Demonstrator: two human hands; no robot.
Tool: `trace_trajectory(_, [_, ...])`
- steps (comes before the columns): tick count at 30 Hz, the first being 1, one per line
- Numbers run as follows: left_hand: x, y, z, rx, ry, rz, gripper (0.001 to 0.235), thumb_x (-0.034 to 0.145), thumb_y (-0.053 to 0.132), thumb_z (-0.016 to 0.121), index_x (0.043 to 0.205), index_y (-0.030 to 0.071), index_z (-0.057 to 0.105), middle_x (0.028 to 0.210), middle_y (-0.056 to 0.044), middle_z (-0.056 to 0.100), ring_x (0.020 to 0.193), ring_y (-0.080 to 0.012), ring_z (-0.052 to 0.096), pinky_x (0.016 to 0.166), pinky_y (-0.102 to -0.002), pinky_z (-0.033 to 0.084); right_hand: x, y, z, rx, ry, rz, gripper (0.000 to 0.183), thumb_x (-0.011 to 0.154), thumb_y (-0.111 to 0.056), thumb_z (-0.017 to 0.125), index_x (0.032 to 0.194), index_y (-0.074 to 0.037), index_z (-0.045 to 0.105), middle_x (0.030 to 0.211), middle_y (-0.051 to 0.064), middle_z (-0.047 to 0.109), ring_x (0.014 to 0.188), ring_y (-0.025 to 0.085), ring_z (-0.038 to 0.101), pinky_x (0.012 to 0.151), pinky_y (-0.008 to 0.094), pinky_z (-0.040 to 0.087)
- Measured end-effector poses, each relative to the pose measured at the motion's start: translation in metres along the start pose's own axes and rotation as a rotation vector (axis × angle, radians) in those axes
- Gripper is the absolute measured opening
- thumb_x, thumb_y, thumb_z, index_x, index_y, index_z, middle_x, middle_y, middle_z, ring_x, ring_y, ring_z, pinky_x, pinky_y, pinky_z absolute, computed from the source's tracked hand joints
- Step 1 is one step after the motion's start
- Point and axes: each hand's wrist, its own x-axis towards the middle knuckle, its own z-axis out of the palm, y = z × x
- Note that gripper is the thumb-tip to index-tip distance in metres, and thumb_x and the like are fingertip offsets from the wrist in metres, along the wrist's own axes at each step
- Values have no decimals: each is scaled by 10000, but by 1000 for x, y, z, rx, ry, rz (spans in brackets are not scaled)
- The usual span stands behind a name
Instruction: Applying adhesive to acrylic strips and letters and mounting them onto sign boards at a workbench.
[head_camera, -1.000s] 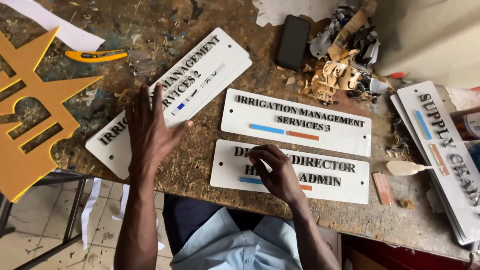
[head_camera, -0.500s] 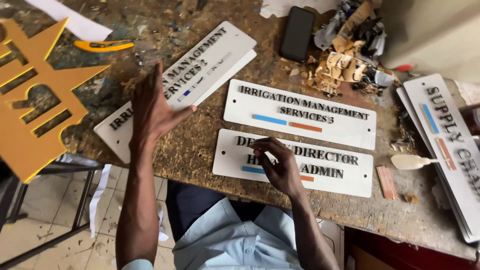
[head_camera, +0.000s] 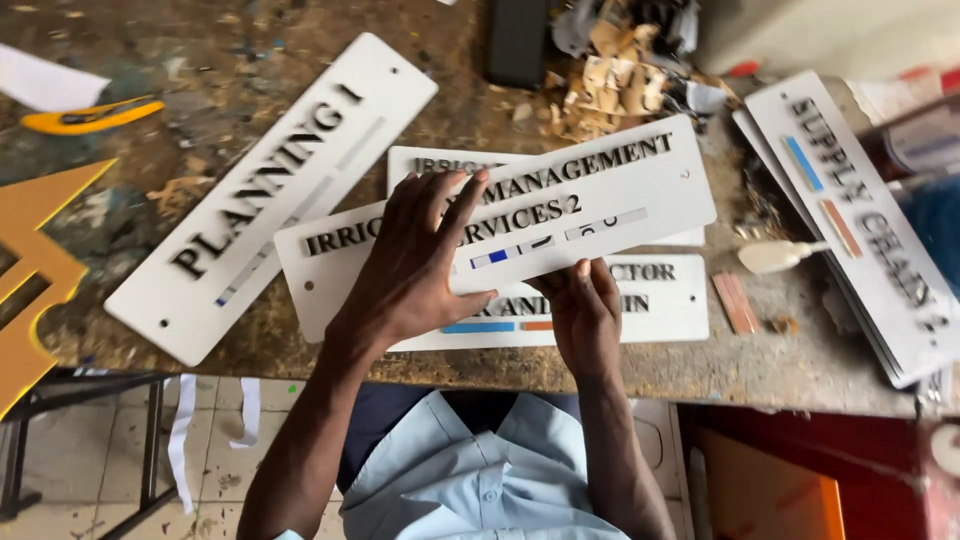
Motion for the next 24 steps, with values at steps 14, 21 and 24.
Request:
trace_trajectory(14, [27,27,73,-145,-310,182,1428,724,558,978,1844,221,160,1645,-202,463,1567,-420,460,1401,-585,228,-82,-120,-1,-609,320,294,459,1154,-306,663,1105,119,828,824,258,853,713,275,845,592,326,662])
trace_trajectory(21, [25,21,91,10,-249,206,1422,732,633,958,1851,220,183,1647,-191,478,1571,-393,468,1389,-570,244,-81,-136,-7,-823,-44,178,348,1123,-197,651,1124,80,862,766,253,836,651,307,832,515,362,639])
trace_trajectory(24, [22,20,93,3,-255,187,1427,745,654,951,1858,232,165,1667,-195,469,1576,-395,461,1391,-564,241,-74,-137,-1,-881,-73,38,276,1109,-161,689,1124,51,866,762,209,841,637,272,808,544,390,609])
